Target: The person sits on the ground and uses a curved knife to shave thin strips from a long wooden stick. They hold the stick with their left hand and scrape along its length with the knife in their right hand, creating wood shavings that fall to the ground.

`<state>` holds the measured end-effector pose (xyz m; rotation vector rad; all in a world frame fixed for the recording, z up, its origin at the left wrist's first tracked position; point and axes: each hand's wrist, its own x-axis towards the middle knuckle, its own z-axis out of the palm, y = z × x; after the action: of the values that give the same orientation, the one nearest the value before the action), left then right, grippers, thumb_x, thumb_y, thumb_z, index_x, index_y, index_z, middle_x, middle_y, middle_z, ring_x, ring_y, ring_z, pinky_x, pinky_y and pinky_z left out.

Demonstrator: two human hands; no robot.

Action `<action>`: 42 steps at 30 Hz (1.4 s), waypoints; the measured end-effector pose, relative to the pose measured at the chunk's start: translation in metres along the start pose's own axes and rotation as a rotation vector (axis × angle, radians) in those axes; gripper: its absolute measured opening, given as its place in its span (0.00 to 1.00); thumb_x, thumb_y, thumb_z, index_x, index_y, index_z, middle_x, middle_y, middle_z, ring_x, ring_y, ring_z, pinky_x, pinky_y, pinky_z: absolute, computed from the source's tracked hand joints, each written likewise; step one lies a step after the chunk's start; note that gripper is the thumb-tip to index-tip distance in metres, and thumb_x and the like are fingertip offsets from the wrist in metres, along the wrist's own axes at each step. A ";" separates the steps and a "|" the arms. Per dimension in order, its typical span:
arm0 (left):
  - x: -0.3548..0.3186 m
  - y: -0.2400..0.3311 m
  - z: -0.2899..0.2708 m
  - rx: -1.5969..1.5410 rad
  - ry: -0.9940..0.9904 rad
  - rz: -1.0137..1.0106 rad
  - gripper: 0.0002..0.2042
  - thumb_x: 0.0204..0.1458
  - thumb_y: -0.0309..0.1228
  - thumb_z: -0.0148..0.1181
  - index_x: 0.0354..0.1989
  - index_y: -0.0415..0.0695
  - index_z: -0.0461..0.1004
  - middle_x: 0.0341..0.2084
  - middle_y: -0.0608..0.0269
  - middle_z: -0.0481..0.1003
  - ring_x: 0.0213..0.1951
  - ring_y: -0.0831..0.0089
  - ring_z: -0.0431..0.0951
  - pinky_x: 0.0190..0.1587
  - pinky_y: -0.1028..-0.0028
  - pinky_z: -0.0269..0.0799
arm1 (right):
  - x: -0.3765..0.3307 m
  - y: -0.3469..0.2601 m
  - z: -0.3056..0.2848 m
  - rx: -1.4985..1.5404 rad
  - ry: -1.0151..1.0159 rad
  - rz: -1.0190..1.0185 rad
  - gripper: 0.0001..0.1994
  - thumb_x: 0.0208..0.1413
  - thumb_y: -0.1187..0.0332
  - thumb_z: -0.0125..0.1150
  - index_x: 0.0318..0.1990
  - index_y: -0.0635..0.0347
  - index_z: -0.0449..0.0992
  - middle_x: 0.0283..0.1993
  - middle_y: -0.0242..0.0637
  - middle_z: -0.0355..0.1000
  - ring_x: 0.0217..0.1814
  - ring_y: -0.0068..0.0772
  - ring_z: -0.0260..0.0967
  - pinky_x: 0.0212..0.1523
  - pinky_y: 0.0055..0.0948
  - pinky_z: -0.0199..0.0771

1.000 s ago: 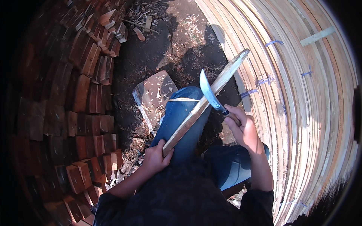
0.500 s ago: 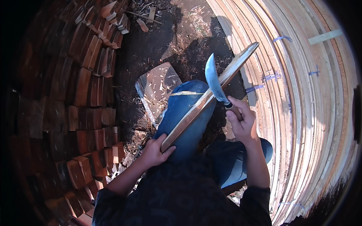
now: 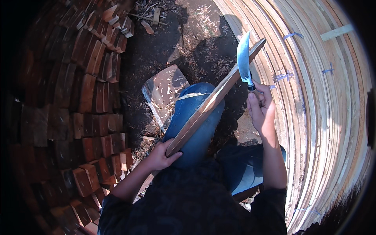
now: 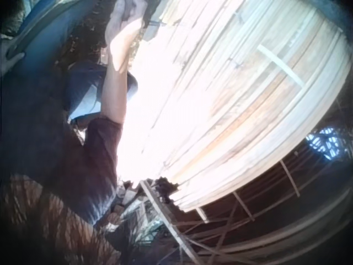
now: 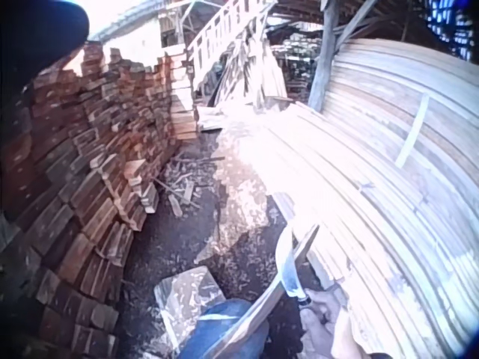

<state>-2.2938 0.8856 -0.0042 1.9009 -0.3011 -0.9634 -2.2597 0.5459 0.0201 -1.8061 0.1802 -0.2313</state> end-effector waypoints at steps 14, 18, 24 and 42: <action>0.000 -0.005 0.009 0.169 0.158 0.099 0.15 0.50 0.36 0.64 0.37 0.38 0.69 0.22 0.42 0.75 0.30 0.44 0.78 0.33 0.57 0.72 | -0.056 -0.021 0.017 -0.242 -0.468 -0.060 0.17 0.56 0.72 0.61 0.53 0.60 0.72 0.34 0.44 0.77 0.35 0.38 0.79 0.34 0.28 0.76; -0.004 -0.001 0.009 0.215 0.187 0.088 0.15 0.50 0.36 0.64 0.37 0.38 0.69 0.22 0.42 0.75 0.30 0.43 0.77 0.32 0.56 0.72 | -0.046 -0.028 0.018 -0.259 -0.348 -0.147 0.16 0.56 0.73 0.61 0.53 0.62 0.72 0.31 0.43 0.77 0.33 0.35 0.79 0.33 0.26 0.76; 0.000 0.000 0.009 0.197 0.192 0.106 0.15 0.49 0.35 0.64 0.37 0.38 0.69 0.21 0.42 0.74 0.29 0.43 0.77 0.32 0.56 0.72 | -0.067 -0.023 0.028 -0.342 -0.457 -0.183 0.17 0.55 0.75 0.62 0.52 0.62 0.72 0.30 0.43 0.76 0.30 0.37 0.78 0.31 0.28 0.75; -0.006 -0.005 0.014 0.278 0.236 0.098 0.15 0.50 0.36 0.63 0.39 0.38 0.69 0.20 0.43 0.74 0.28 0.45 0.77 0.31 0.55 0.73 | -0.104 -0.029 0.076 -0.353 -0.129 -0.230 0.17 0.47 0.70 0.67 0.45 0.62 0.73 0.26 0.37 0.72 0.24 0.37 0.73 0.25 0.32 0.72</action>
<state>-2.3084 0.8824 -0.0087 2.2067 -0.4003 -0.6490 -2.3409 0.6492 0.0241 -2.1880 -0.0852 -0.2562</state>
